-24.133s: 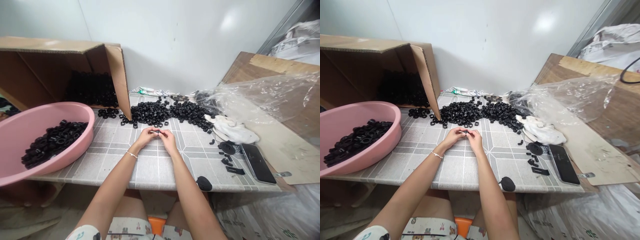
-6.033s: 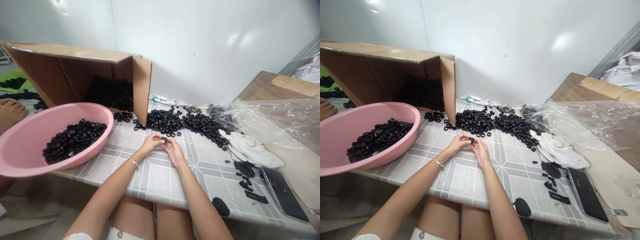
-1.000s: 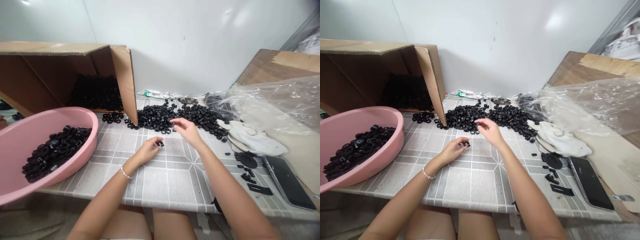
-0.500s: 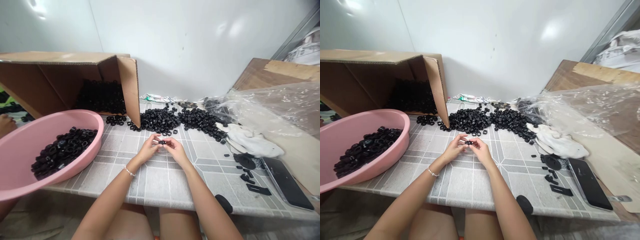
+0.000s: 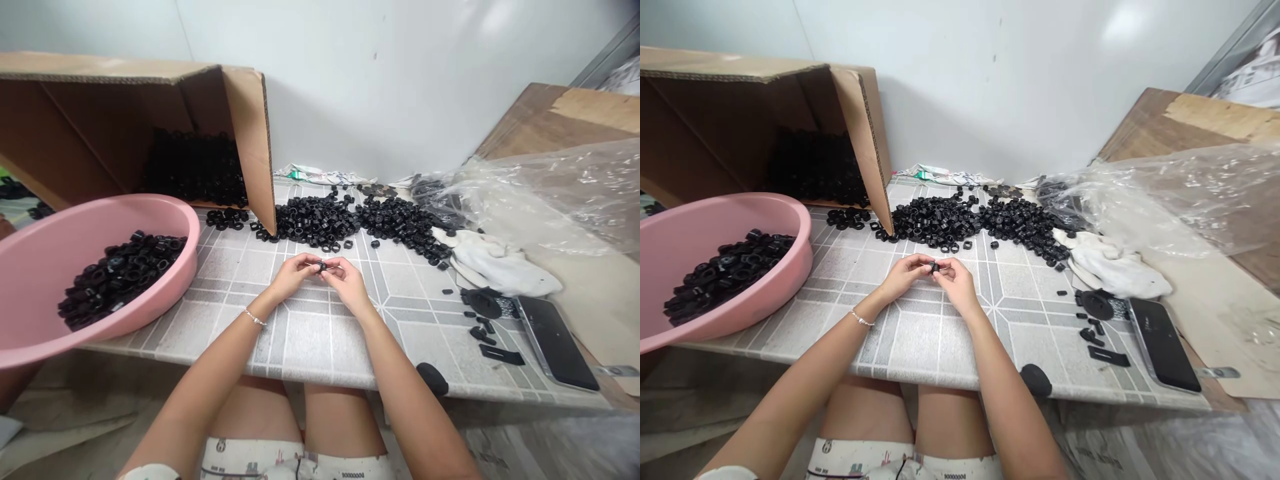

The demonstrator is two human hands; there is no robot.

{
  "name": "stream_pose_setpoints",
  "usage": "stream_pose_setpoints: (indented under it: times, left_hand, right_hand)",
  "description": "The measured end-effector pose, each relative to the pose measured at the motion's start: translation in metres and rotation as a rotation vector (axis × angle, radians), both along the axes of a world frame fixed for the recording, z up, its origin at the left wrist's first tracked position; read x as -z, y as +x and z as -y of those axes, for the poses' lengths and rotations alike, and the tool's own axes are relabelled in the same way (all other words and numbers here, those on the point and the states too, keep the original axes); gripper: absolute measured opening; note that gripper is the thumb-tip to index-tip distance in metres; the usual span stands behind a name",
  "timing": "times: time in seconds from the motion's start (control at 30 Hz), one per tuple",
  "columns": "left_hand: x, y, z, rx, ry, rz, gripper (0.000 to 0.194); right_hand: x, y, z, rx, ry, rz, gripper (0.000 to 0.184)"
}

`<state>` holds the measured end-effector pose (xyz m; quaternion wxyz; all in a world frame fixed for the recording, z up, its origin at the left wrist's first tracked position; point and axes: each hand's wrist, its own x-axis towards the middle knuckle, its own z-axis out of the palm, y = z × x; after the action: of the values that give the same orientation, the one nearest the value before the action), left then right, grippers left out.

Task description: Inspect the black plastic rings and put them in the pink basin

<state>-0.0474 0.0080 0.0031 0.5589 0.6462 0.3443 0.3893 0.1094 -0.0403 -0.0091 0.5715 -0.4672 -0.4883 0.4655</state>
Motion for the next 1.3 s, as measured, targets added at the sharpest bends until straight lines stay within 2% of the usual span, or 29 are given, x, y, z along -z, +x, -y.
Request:
stream_pose_setpoints:
  times: [0.4, 0.57, 0.67, 0.8, 0.93, 1.0, 1.07, 1.13, 1.23, 1.3]
  left_hand:
    - [-0.002, 0.003, 0.001, 0.052, -0.252, 0.082, 0.042]
    - [0.0, 0.0, 0.0, 0.054, -0.256, 0.089, 0.042]
    - [0.002, -0.001, 0.0, 0.081, -0.228, 0.068, 0.042]
    - [0.001, 0.003, 0.003, 0.092, -0.224, 0.087, 0.041]
    - [0.001, 0.008, 0.006, 0.15, -0.271, 0.173, 0.035]
    - [0.003, 0.009, 0.004, 0.132, -0.326, 0.241, 0.033]
    - [0.005, 0.008, 0.002, 0.09, -0.363, 0.325, 0.033]
    - [0.006, 0.007, -0.001, 0.044, -0.375, 0.395, 0.034]
    - [0.006, 0.005, -0.003, -0.02, -0.371, 0.431, 0.034]
    - [0.005, 0.004, -0.003, -0.038, -0.374, 0.441, 0.032]
  right_hand:
    - [0.005, -0.003, 0.0, 0.027, 0.087, 0.06, 0.027]
    - [0.009, -0.002, 0.0, 0.019, 0.112, 0.122, 0.026]
    - [0.007, -0.001, 0.001, 0.013, 0.074, 0.118, 0.03]
    - [0.003, 0.0, 0.004, 0.087, 0.044, 0.266, 0.035]
    - [0.001, 0.0, 0.005, 0.206, 0.059, 0.41, 0.05]
    - [0.001, -0.002, 0.005, 0.241, 0.005, 0.331, 0.053]
    - [0.003, -0.005, 0.004, 0.23, -0.025, 0.198, 0.047]
    - [0.004, -0.007, 0.002, 0.165, -0.003, 0.085, 0.038]
    - [0.005, -0.01, 0.001, 0.063, 0.034, 0.009, 0.042]
    - [0.004, -0.01, 0.0, 0.038, 0.03, -0.015, 0.035]
